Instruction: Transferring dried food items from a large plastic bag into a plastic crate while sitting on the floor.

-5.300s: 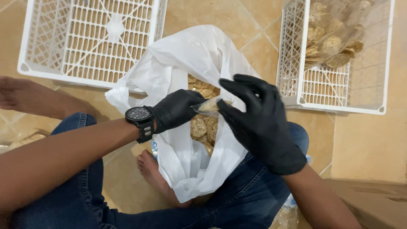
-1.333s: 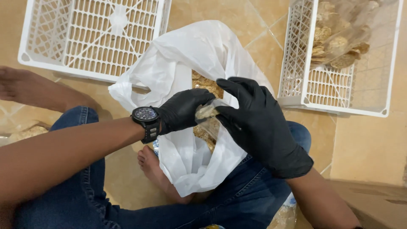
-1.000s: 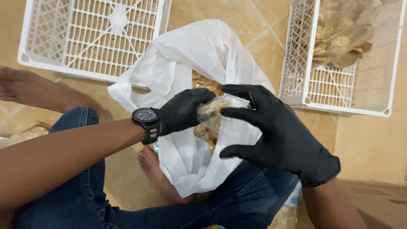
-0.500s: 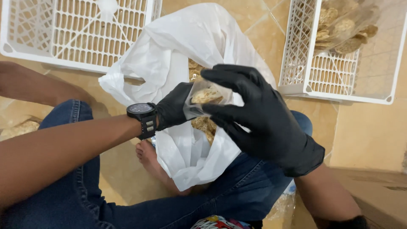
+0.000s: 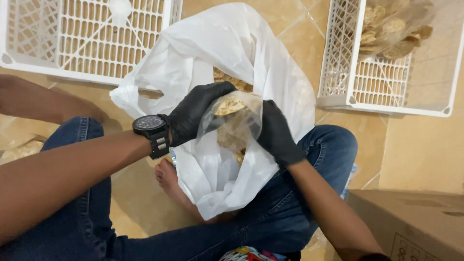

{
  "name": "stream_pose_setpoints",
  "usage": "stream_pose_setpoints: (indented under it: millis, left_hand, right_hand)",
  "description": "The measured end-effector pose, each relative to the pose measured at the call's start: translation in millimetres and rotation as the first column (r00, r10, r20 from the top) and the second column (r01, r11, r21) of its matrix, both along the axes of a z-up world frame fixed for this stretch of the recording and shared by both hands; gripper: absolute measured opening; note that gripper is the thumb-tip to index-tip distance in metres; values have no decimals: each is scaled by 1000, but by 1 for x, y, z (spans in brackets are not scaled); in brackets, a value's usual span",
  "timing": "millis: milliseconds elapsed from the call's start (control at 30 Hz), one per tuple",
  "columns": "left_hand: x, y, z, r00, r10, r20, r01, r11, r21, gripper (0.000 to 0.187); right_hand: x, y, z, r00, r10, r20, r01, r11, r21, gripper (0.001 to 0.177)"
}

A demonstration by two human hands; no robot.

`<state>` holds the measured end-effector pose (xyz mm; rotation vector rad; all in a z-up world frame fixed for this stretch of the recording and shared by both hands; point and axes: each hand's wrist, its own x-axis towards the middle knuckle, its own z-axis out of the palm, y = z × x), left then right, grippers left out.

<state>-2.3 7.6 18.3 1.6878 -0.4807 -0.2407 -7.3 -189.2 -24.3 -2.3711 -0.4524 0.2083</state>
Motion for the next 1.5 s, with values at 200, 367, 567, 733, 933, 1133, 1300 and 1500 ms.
stream_pose_setpoints:
  millis: [200,367,567,733,933,1133,1300,1500]
  left_hand:
    - [0,-9,36,873,154,-463,-134,988,76,31]
    - [-2,-3,12,989,73,-126,-50,983,175,25]
    - [-3,1,-10,1000,16,7,-17,968,252,24]
    - [-1,7,-34,995,9,97,-35,962,271,31]
    - [1,4,-25,986,-62,157,3,936,351,23]
    - [0,1,-18,991,-63,120,28,962,273,17]
    - [-2,-1,-24,991,-36,132,3,969,246,10]
    - [-8,-10,-30,994,10,109,-34,975,218,8]
  right_hand:
    - [25,38,-20,569,-341,-748,766,550,332,50]
    - [23,24,-49,770,-388,-507,583,750,313,38]
    - [30,-20,-78,945,-307,-111,322,933,163,26]
    - [18,-41,27,865,-500,44,473,841,264,21]
    - [-21,-24,167,882,-340,327,146,855,497,13]
    - [-11,5,167,715,229,661,-267,963,-46,7]
    - [-6,1,156,881,166,443,-82,976,-202,26]
    - [-3,4,164,721,333,608,-134,928,-349,4]
